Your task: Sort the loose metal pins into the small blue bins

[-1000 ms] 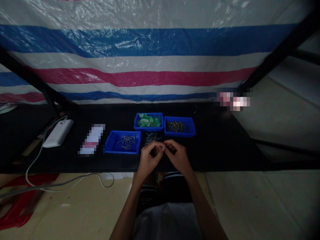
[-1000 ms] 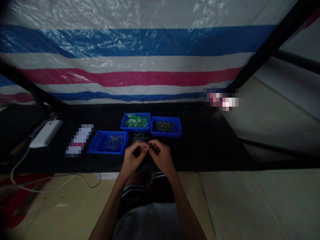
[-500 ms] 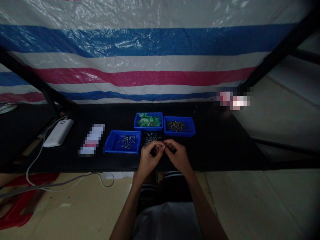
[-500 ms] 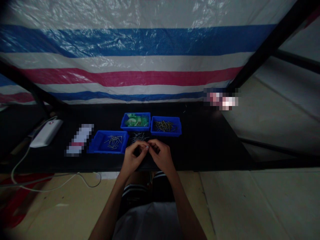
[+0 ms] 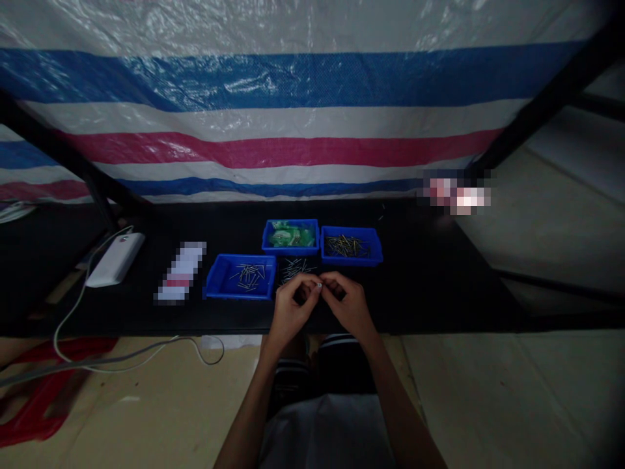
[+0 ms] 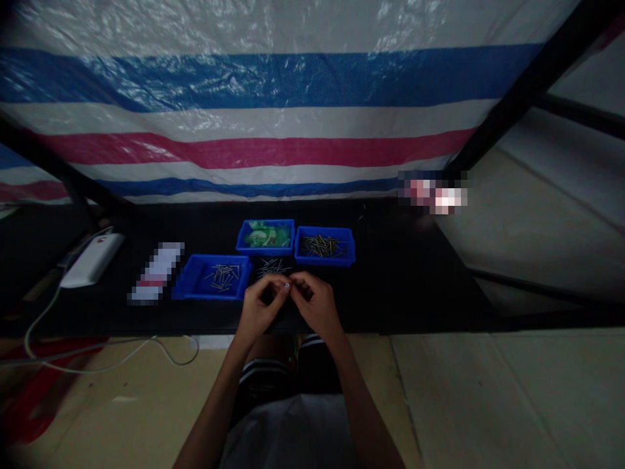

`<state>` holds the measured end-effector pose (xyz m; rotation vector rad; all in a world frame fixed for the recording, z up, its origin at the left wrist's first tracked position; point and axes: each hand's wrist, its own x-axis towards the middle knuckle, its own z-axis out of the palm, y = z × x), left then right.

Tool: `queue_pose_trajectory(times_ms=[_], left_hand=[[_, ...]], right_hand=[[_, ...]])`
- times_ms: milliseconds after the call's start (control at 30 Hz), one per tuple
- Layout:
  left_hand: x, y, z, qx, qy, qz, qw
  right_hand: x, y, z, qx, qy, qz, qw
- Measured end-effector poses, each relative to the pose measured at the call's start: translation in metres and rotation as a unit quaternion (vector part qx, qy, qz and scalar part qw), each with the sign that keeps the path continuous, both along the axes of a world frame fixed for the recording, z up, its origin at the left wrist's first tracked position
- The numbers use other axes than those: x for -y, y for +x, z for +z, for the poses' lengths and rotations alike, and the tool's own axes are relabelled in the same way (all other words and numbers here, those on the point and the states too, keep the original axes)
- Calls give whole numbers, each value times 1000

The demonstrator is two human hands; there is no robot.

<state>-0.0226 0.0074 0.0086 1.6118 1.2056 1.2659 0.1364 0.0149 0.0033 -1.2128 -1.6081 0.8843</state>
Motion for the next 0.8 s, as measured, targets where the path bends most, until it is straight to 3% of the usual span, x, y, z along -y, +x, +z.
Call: queue_pose_trajectory(times_ms=[800], left_hand=[[-1, 0, 0, -1, 9, 0, 1000]], right_hand=[[-1, 1, 0, -7, -9, 0, 1000]])
